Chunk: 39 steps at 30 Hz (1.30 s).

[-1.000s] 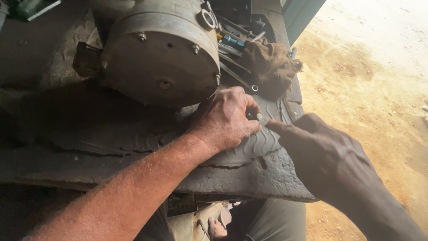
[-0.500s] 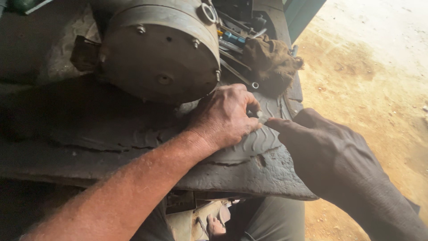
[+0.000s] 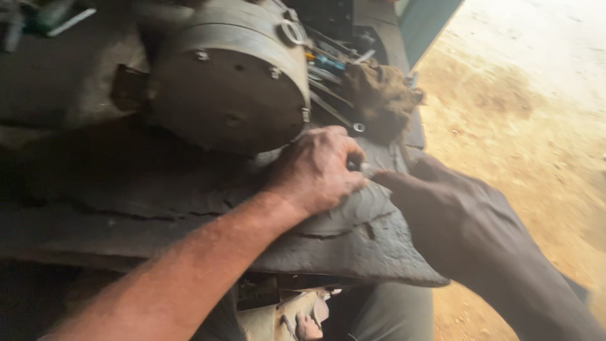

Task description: The person files a small metal part on a workbench using a metal file, then wipes the part with a rag. The person also removes a bolt from a cylindrical component and places it on the workbench.

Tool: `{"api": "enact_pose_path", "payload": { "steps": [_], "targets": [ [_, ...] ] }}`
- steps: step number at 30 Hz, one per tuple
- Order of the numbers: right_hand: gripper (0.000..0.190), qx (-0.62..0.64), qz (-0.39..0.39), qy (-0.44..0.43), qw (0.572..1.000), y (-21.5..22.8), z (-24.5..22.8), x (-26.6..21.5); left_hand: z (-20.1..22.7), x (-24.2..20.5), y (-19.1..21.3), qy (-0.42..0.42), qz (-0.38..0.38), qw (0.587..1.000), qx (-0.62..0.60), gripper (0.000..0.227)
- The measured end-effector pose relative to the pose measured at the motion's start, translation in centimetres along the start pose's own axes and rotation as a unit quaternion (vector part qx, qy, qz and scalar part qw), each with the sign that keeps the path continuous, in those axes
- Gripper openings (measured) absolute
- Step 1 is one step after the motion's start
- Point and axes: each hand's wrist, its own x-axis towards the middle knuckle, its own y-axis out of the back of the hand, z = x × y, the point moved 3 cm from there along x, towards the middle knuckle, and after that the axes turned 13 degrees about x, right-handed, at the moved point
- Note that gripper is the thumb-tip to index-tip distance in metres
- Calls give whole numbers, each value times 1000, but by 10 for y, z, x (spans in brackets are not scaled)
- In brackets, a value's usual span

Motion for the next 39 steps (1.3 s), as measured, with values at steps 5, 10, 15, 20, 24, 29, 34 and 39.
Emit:
{"api": "enact_pose_path", "payload": {
  "steps": [5,10,15,20,24,29,34,39],
  "targets": [
    [61,-28,-34,-63,997,3,0,-2,2,3,-9,-1,-16,1000,-21,33],
    [64,44,2,-43,998,-1,5,-4,-6,3,-2,-18,12,1000,-9,29],
    [54,103,23,-35,994,-10,20,-9,-4,4,-10,-23,7,1000,-7,28],
    [52,91,-9,-79,993,-14,24,-7,1,2,-5,-15,1,1000,-26,26],
    [47,116,10,-76,990,-21,30,-10,4,1,0,-22,19,999,-16,25],
    [57,156,15,-81,984,-19,32,-13,1,3,-9,-27,4,1000,-12,28],
    [53,85,-22,-102,991,-7,12,-9,2,4,-6,-48,18,998,-24,28],
    [46,138,30,-42,989,-11,17,-6,-1,0,3,-8,-5,999,-34,26]
  ]
}}
